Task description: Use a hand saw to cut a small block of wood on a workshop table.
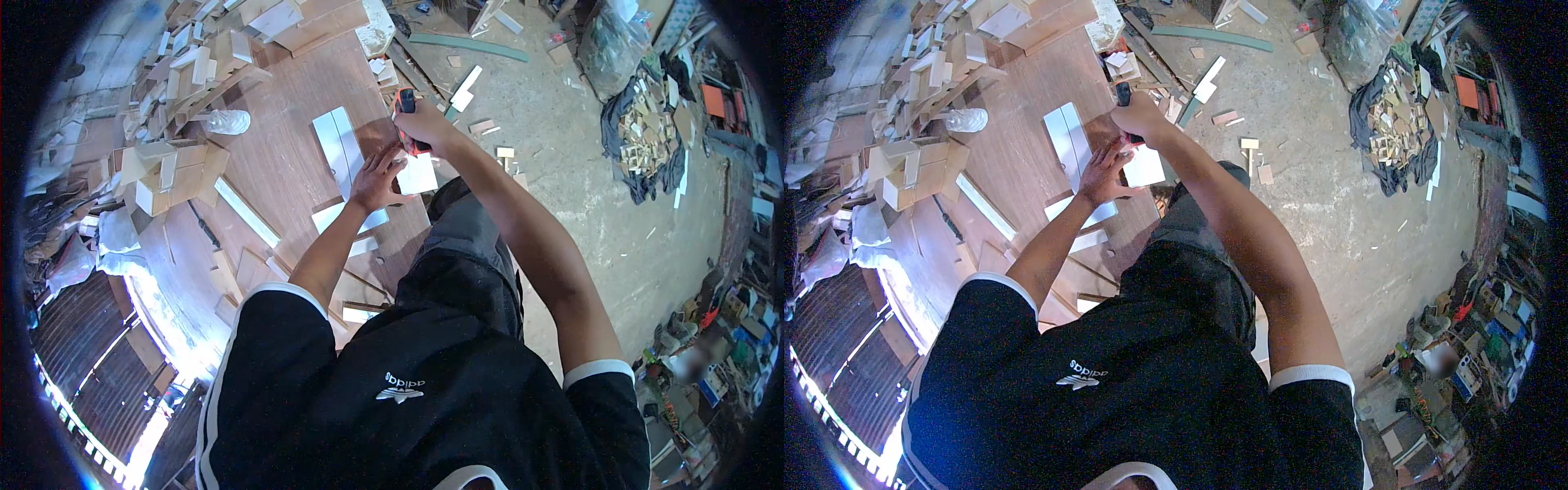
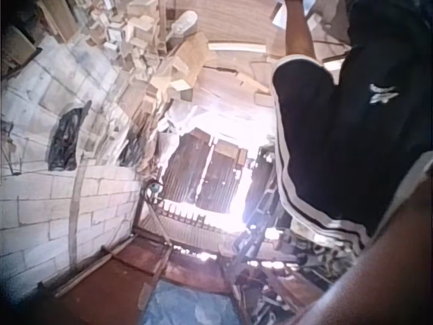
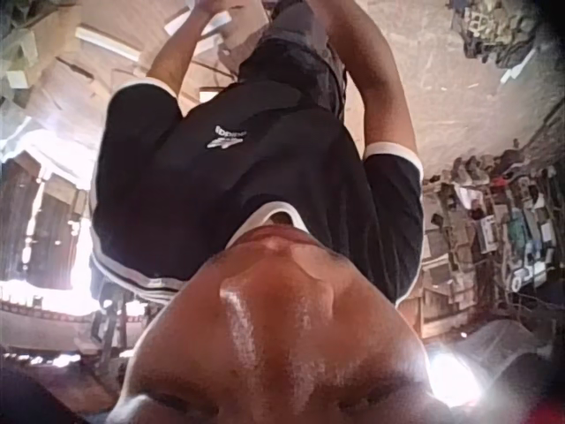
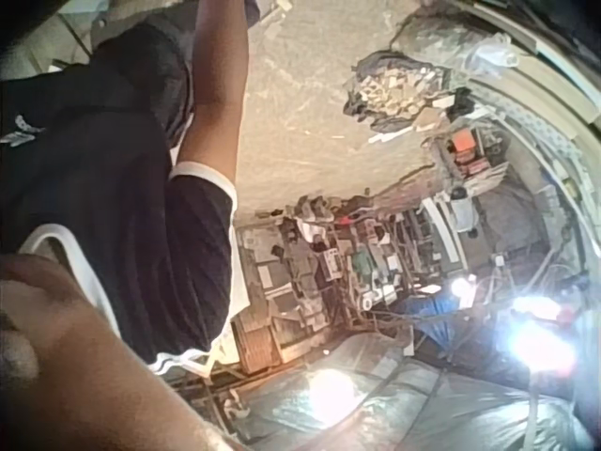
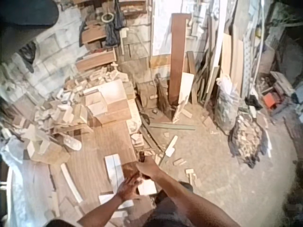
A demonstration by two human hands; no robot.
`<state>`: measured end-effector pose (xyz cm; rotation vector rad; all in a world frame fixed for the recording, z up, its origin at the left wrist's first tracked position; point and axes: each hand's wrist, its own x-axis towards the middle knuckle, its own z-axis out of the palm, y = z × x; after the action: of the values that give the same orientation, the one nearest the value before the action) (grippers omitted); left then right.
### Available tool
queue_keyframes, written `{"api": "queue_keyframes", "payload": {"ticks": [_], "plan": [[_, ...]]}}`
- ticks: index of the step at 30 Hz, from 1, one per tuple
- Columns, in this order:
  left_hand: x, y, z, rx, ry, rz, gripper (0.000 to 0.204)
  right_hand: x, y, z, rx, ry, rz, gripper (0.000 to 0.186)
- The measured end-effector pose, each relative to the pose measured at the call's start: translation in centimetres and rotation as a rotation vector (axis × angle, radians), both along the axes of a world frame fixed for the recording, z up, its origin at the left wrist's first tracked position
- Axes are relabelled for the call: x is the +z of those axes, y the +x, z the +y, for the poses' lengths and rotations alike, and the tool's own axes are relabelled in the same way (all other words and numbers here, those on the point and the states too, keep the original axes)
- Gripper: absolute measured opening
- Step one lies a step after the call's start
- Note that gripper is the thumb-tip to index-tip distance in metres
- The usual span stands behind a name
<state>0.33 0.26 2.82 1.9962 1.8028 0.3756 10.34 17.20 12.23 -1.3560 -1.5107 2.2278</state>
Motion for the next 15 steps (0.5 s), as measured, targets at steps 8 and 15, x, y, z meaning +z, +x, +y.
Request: {"api": "queue_keyframes", "payload": {"ticks": [8,15], "plan": [[0.6,-0.1,0.4,0.003,-0.001,-0.052,0.084,0.1,-2.3,2.8,0.033,0.000,-0.075,0.018],[0.4,0.2,-0.1,0.045,0.019,0.008,0.083,0.7,-0.7,-3.0,0.018,0.263,-0.109,0.016]]}}
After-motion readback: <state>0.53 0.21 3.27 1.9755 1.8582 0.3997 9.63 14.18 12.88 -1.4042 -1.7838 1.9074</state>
